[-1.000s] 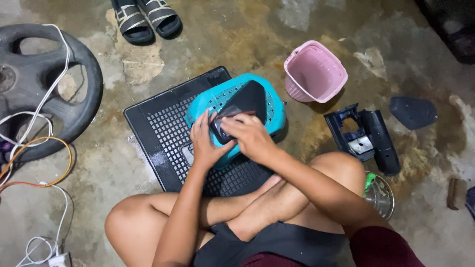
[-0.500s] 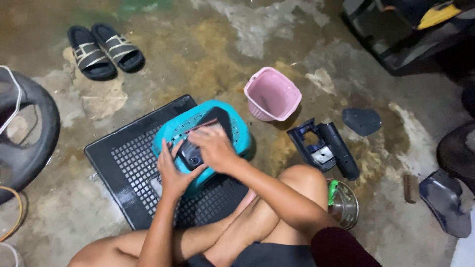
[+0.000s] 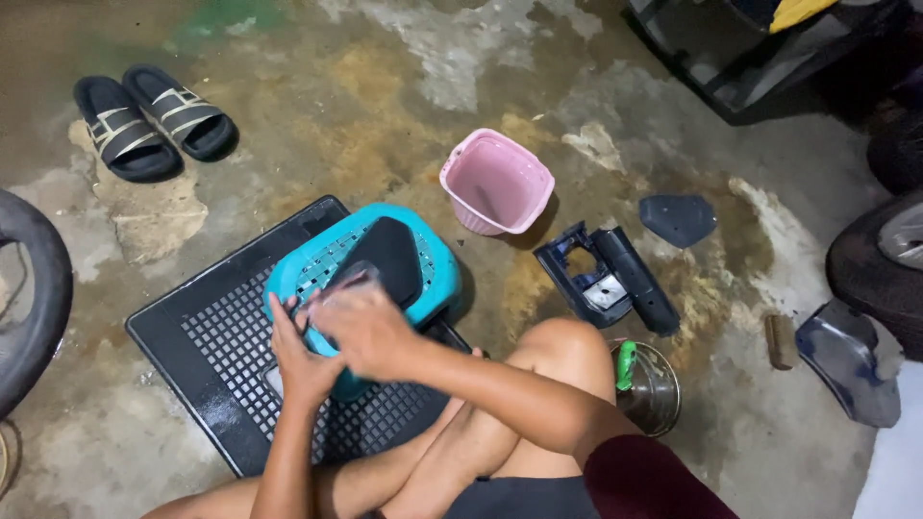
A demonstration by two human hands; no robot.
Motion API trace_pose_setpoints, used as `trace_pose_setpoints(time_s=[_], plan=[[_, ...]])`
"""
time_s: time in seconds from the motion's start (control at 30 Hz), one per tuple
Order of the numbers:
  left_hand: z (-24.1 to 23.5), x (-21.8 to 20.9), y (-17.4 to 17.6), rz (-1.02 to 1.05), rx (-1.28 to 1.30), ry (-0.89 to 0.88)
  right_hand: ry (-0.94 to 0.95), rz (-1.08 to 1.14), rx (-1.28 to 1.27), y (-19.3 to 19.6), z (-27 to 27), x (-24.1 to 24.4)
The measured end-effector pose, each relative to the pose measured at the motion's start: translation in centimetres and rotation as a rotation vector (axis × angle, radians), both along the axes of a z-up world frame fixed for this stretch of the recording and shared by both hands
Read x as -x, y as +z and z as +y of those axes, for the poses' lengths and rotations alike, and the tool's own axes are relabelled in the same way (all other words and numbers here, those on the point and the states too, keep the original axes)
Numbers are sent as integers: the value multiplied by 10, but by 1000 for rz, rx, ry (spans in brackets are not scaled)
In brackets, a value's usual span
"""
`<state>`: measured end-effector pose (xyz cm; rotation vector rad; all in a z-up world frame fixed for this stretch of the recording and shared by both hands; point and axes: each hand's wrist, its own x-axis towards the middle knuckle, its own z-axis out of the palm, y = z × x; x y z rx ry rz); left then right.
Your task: The person scrubs a black plastic part with a reddish-brown sponge while seated on the floor. They repeatedly dip the sponge into a pink bucket of water to wet it and continue scrubbing the object's surface.
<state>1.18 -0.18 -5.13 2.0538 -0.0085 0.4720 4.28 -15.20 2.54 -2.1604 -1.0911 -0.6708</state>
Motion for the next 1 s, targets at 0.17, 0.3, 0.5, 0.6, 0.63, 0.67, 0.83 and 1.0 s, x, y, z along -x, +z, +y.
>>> trace_pose_setpoints(time_s=[0.17, 0.3, 0.5, 0.6, 0.63, 0.67, 0.83, 1.0], plan=[[-3, 4, 27, 15, 5, -48, -57, -83, -22, -22, -25, -56], [-8, 2, 29, -14, 0, -50, -276, -158, 59, -23, -43, -80], [2, -1, -17, 28, 48, -14, -71, -12, 47, -29, 2, -12], [-11, 5, 38, 19, 56, -59, -302, -37, 151, -34, -36, -76], [-9, 5, 37, 15, 58, -53, -296, -42, 152, -40, -43, -83], [-9, 5, 36, 22, 56, -57, -388, 49, 140, -47, -52, -87], [-5, -1, 10, 45, 104, -75, -383, -23, 217, -36, -2, -26], [-8, 7, 31, 74, 83, -74, -305, -197, 244, -44, -1, -42]])
